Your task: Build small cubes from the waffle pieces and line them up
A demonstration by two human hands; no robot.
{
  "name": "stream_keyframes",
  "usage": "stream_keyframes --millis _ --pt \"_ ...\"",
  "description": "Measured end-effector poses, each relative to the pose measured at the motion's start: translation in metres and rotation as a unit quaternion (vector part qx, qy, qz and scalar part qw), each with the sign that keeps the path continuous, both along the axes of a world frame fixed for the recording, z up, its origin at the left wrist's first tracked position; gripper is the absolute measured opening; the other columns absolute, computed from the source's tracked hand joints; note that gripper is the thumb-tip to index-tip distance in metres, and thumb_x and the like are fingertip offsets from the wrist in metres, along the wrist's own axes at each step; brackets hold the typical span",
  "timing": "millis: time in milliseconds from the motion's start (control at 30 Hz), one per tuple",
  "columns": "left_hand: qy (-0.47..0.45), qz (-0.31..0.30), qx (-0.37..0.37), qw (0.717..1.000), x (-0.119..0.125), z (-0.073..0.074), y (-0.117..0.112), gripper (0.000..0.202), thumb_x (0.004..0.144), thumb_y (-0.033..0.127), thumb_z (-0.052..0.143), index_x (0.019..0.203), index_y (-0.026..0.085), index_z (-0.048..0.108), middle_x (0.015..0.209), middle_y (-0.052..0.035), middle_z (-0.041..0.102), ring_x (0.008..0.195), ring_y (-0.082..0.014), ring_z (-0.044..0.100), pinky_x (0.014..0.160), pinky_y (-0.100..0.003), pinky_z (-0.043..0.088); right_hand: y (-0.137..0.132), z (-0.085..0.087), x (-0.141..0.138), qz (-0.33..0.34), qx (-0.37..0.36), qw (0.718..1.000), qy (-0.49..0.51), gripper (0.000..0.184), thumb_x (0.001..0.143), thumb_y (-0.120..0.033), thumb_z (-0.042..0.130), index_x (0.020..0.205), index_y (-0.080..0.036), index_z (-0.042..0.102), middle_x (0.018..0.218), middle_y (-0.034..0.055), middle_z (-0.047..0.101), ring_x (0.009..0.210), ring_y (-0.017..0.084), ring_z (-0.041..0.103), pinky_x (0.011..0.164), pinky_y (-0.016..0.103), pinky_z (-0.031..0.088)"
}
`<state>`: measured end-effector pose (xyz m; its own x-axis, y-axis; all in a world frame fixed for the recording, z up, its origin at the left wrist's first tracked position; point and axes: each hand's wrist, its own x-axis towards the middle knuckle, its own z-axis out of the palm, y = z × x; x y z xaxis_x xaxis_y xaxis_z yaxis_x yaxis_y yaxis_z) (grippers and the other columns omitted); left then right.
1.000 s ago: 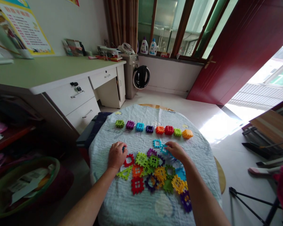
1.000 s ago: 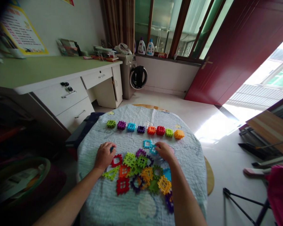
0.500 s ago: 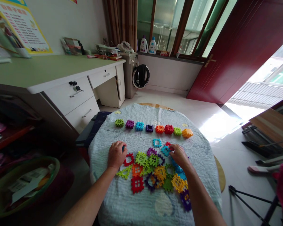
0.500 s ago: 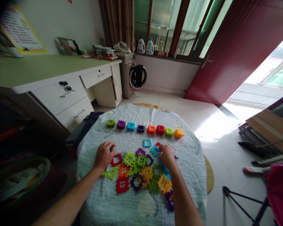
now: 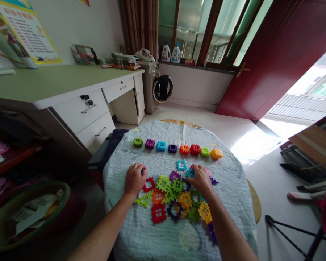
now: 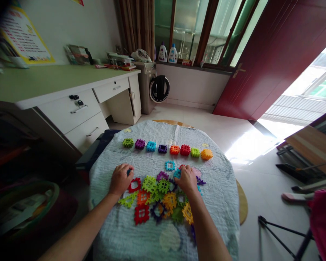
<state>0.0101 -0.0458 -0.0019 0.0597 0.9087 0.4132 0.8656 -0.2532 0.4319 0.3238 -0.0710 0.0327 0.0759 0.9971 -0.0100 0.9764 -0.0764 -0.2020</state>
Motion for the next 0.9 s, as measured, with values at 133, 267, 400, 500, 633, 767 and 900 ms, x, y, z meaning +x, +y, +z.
stream_keyframes --millis 133,267,400,500,633,767,900 --pt "-0.001 0.001 -0.002 1.0 0.0 0.0 0.0 0.013 0.08 0.019 0.05 0.08 0.02 0.063 0.091 -0.008 0.066 0.09 -0.026 0.057 0.088 -0.04 0.045 0.009 0.009 -0.001 0.022 0.017 0.999 0.03 0.04 0.071 -0.029 0.065 0.109 -0.016 0.063 0.104 0.0113 0.06 0.097 0.026 0.054 0.086 0.034 0.04" --pt "-0.002 -0.002 -0.006 1.0 -0.001 -0.001 0.0 0.013 0.081 0.019 0.05 0.081 0.02 0.063 0.091 -0.0081 0.066 0.092 -0.0264 0.056 0.088 -0.04 0.045 0.031 0.021 -0.012 0.089 0.018 0.995 0.042 0.045 0.071 -0.022 0.063 0.115 -0.019 0.063 0.112 0.0101 0.058 0.102 0.024 0.051 0.088 0.033 0.038" --pt "-0.006 0.0 -0.006 1.0 -0.001 -0.002 0.0 0.013 0.081 0.018 0.05 0.081 0.02 0.062 0.091 -0.0079 0.066 0.093 -0.0261 0.056 0.089 -0.04 0.045 0.051 0.022 -0.023 0.102 -0.023 0.994 0.024 0.047 0.071 -0.024 0.065 0.119 -0.02 0.064 0.118 0.011 0.057 0.102 0.025 0.051 0.085 0.033 0.039" --pt "-0.008 0.0 -0.007 1.0 -0.001 -0.003 0.001 0.012 0.081 0.018 0.05 0.081 0.02 0.062 0.092 -0.0078 0.066 0.093 -0.0259 0.056 0.09 -0.04 0.044 0.059 0.016 -0.025 0.107 -0.064 0.992 0.001 0.048 0.071 -0.026 0.067 0.119 -0.019 0.064 0.119 0.0121 0.058 0.102 0.026 0.053 0.083 0.033 0.039" --pt "-0.006 0.001 -0.008 1.0 -0.001 -0.004 0.001 0.012 0.081 0.017 0.051 0.081 0.02 0.062 0.092 -0.0079 0.066 0.093 -0.0261 0.056 0.09 -0.04 0.044 0.061 0.01 -0.022 0.114 -0.084 0.99 -0.01 0.053 0.071 -0.029 0.068 0.123 -0.02 0.063 0.122 0.0121 0.057 0.103 0.026 0.054 0.082 0.033 0.039" --pt "-0.008 0.002 -0.007 1.0 -0.001 -0.002 0.0 0.012 0.081 0.017 0.051 0.081 0.02 0.062 0.091 -0.0079 0.066 0.092 -0.0261 0.056 0.089 -0.04 0.044 0.065 0.007 -0.019 0.127 -0.084 0.988 -0.013 0.056 0.07 -0.028 0.069 0.125 -0.021 0.062 0.124 0.0121 0.057 0.105 0.027 0.053 0.083 0.034 0.039" --pt "-0.007 0.0 -0.007 1.0 0.0 0.0 -0.001 0.011 0.081 0.017 0.051 0.081 0.02 0.062 0.09 -0.0077 0.065 0.092 -0.0259 0.056 0.088 -0.04 0.045 0.068 0.004 -0.016 0.153 -0.083 0.985 -0.008 0.055 0.07 -0.025 0.068 0.125 -0.021 0.062 0.125 0.0119 0.057 0.107 0.026 0.053 0.086 0.034 0.04"
